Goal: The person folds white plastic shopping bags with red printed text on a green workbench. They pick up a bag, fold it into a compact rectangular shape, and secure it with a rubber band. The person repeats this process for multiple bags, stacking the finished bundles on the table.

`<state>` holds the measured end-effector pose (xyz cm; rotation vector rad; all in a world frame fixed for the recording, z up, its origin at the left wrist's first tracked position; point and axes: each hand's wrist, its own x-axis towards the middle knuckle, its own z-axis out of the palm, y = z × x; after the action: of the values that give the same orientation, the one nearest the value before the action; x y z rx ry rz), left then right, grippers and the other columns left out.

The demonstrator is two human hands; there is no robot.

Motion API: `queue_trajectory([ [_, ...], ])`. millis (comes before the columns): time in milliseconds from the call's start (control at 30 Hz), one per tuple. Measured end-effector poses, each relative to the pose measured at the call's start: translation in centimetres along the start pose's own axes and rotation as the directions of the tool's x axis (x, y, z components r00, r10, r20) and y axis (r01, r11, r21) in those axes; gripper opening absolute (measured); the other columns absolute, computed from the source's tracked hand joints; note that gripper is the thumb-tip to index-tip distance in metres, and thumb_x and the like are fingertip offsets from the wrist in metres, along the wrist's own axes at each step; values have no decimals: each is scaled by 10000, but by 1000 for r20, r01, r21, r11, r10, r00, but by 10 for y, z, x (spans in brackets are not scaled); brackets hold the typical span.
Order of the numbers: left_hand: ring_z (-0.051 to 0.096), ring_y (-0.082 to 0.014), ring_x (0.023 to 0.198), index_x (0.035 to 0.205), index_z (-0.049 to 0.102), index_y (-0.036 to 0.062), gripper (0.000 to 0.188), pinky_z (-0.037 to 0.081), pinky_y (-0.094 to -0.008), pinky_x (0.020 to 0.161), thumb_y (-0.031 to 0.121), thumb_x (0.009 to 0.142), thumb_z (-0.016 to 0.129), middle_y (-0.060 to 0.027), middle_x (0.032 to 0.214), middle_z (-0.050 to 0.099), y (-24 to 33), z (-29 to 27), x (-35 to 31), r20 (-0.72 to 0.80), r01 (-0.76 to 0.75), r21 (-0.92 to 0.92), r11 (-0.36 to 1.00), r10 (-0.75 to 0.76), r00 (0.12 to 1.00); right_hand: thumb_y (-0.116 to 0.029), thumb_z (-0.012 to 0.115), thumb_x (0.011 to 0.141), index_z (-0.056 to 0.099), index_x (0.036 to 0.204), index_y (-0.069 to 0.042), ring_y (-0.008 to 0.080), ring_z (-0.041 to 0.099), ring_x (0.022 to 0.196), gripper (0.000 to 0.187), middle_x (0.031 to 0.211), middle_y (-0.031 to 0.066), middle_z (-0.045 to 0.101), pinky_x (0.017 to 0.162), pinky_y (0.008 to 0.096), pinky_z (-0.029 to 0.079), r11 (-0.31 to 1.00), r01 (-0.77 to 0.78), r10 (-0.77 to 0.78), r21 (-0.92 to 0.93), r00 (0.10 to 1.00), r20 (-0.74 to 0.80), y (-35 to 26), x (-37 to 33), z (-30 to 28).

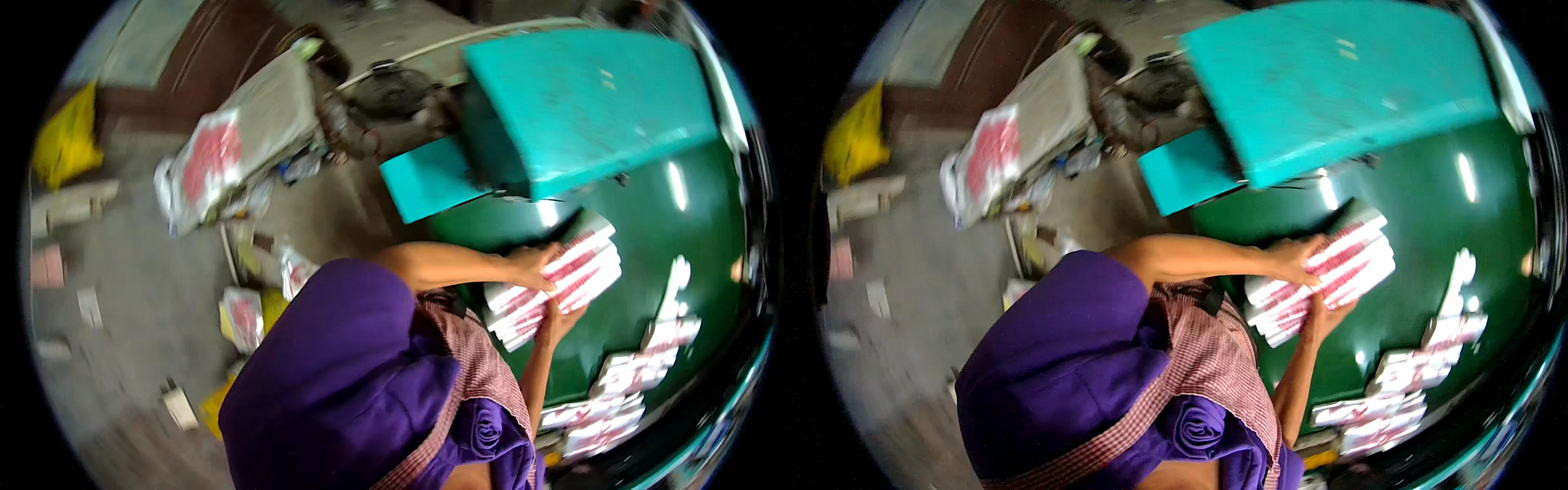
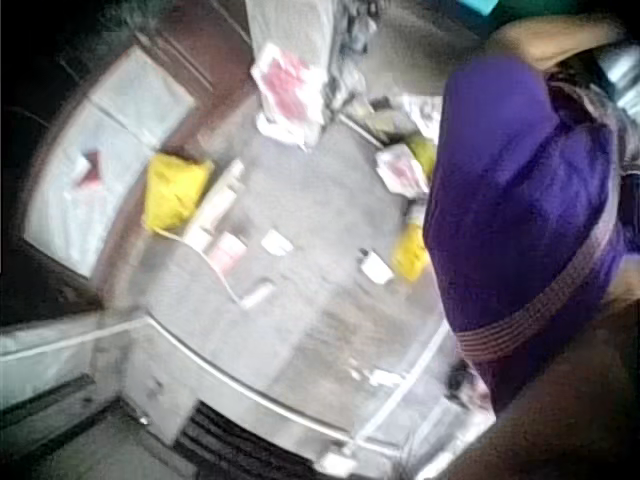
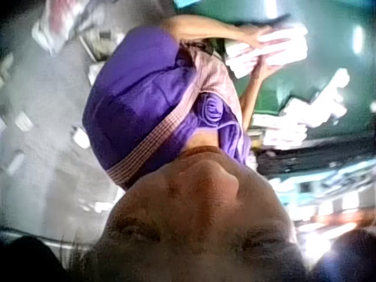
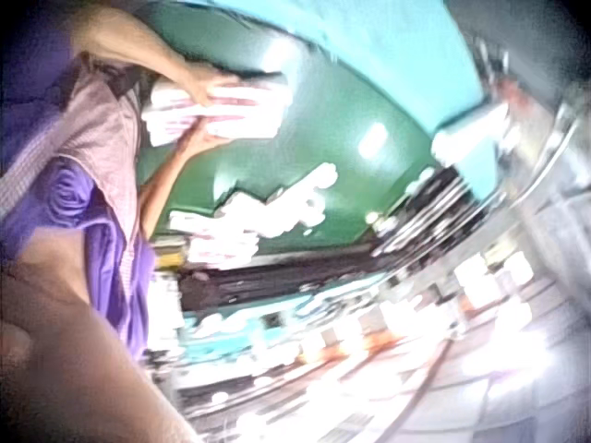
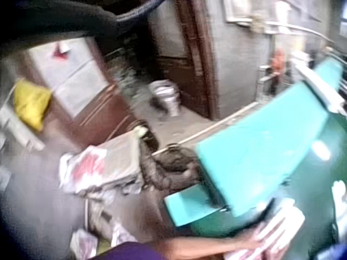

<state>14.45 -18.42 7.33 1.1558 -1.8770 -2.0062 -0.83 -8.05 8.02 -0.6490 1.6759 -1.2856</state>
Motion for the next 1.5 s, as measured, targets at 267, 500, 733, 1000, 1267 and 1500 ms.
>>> queue_trajectory([
  [267, 578, -363, 1035, 1386, 291, 28, 976, 537, -423, 768, 479, 639, 729, -224, 1275, 454, 63, -21, -113, -441, -490, 353, 797, 603, 665, -48, 712, 747, 124, 1442, -66, 319, 402, 1235, 911, 1407, 200, 309, 1058, 460, 368, 917, 375, -374, -140, 927, 29, -97, -74, 48],
  [500, 581, -391, 1048, 1400, 315, 70, 1038, 548, -420, 786, 376, 555, 835, -245, 1291, 468, 63, -66, -216, -659, -564, 572, 595, 743, 116, -127, 851, 624, 135, 1350, 67, 305, 518, 1116, 1038, 1292, 243, 412, 939, 394, 484, 484, 791, -780, -374, 584, 225, -125, -98, 101],
  [733, 558, -412, 1062, 1348, 314, -29, 969, 517, -432, 841, 392, 628, 808, -253, 1244, 476, -16, -149, -328, -803, -283, 547, 788, 590, 88, -90, 775, 662, 81, 1437, -10, 308, 284, 1322, 1044, 1439, 208, 237, 1111, 459, 202, 529, 847, -699, 54, 398, 594, -107, -126, 264],
  [1000, 465, -234, 1197, 1412, 221, 2, 962, 390, -369, 997, 376, 720, 775, -188, 1346, 428, -180, -303, -468, -967, -333, -132, 934, -48, 249, -134, 754, 700, 77, 1439, 31, 305, 267, 1322, 1016, 1421, 207, 266, 1094, 428, 224, 685, 728, -325, -32, 345, 881, -40, -181, 552],
  [1267, 312, -339, 1339, 1480, 145, 174, 736, 285, -459, 1085, 319, 889, 561, -179, 1468, 300, -431, -404, -541, -979, 413, -69, 908, -142, 147, -288, 700, 798, 144, 1452, -70, 348, 197, 1374, 885, 1462, 240, 232, 1120, 421, 233, 540, 840, 194, -59, -56, 979, 141, -228, 765],
  [1500, 280, -324, 1347, 1377, 386, 103, 599, 270, -485, 1050, 181, 827, 609, -132, 1445, 321, -436, -391, -557, -872, 695, 213, 687, -188, 452, -280, 657, 761, 315, 1405, -71, 370, 446, 1225, 758, 1319, 244, 455, 995, 435, 406, 412, 895, 429, -172, -23, 903, 125, -214, 720],
])
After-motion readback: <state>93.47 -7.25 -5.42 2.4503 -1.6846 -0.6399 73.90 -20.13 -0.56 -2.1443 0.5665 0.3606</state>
